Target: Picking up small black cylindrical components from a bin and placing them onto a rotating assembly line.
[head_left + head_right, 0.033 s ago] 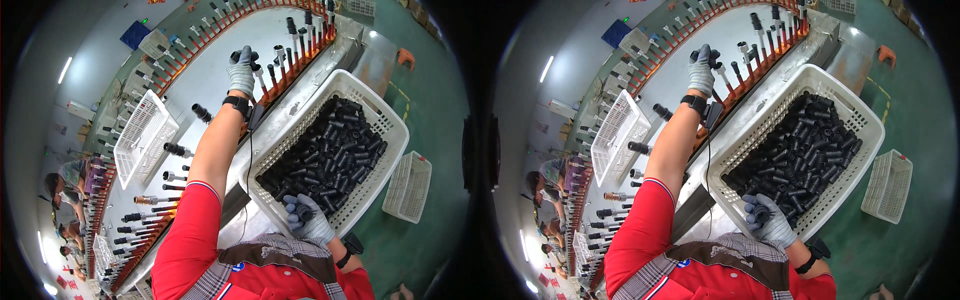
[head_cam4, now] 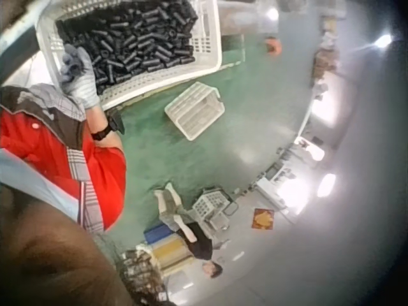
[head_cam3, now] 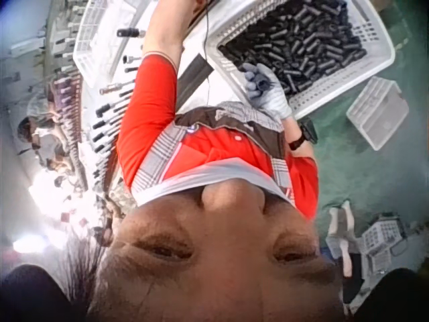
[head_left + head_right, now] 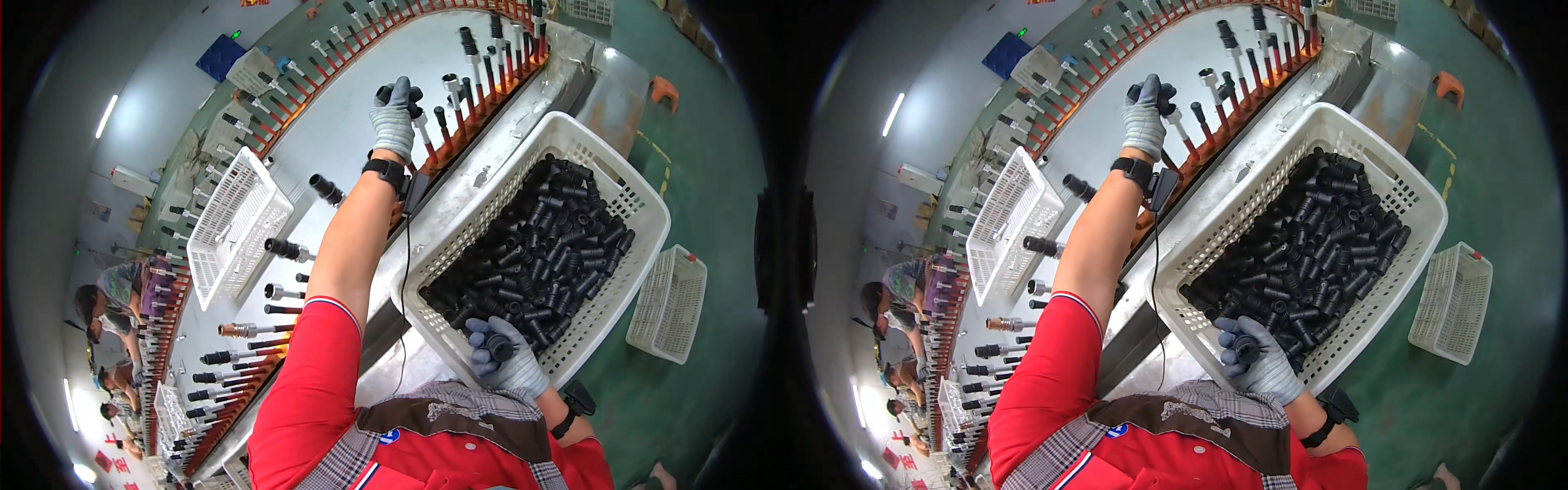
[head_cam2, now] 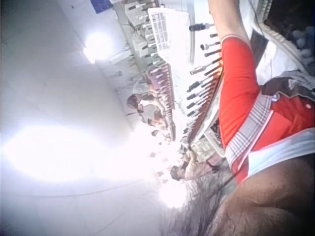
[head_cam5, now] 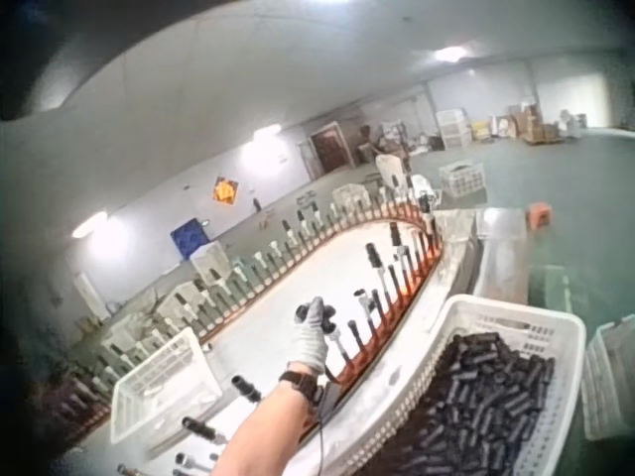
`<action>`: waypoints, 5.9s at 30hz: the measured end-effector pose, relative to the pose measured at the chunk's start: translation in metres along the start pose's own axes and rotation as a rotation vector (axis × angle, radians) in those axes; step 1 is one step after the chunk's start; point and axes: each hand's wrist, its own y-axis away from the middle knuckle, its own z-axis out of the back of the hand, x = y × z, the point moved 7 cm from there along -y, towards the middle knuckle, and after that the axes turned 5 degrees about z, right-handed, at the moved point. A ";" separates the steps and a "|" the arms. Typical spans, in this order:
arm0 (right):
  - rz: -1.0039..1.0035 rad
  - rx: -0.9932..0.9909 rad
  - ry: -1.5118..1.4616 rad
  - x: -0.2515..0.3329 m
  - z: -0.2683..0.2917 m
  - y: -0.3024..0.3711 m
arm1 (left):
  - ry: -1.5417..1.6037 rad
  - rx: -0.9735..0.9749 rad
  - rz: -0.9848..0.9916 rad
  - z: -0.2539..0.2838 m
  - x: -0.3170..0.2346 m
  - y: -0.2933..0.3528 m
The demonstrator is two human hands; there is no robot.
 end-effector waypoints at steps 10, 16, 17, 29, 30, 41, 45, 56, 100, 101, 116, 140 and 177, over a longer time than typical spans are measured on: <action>-0.016 -0.062 -0.133 0.003 0.016 -0.004 | -0.101 -0.001 -0.001 0.066 -0.012 0.047; -0.001 -0.097 -0.149 0.008 0.032 -0.021 | -0.221 -0.132 -0.170 0.100 -0.028 0.077; 0.003 -0.088 -0.147 0.007 0.033 -0.022 | -0.278 -0.171 -0.207 0.105 -0.031 0.080; 0.162 -0.148 0.315 -0.015 0.015 -0.011 | -0.382 -0.265 -0.222 0.176 -0.086 0.149; 0.257 -0.182 0.493 -0.021 0.007 -0.004 | -0.301 -0.280 -0.206 0.188 -0.084 0.157; 1.378 0.582 2.459 -0.148 -0.300 -0.139 | -0.504 -0.322 -0.292 0.266 -0.106 0.230; 0.861 0.574 3.045 -0.207 -0.284 -0.223 | -1.151 -0.349 -0.495 0.285 -0.112 0.236; 1.536 0.538 3.002 -0.326 -0.228 -0.229 | -0.890 -0.371 -0.502 0.382 -0.155 0.316; 0.993 1.074 2.110 -0.149 -0.147 -0.013 | -0.461 0.571 0.209 0.138 -0.065 0.432; 1.053 1.030 2.116 -0.146 -0.151 -0.009 | -0.099 0.417 0.429 0.136 -0.068 0.428; 0.842 0.190 1.453 -0.038 -0.112 -0.031 | -0.282 -0.276 -0.098 0.222 -0.111 0.209; 1.136 0.678 2.524 -0.344 -0.239 -0.260 | -0.381 -0.487 -0.310 0.459 -0.078 0.305; 1.334 -0.491 2.644 0.103 0.025 -0.130 | -0.862 -0.836 -0.075 0.426 -0.136 0.513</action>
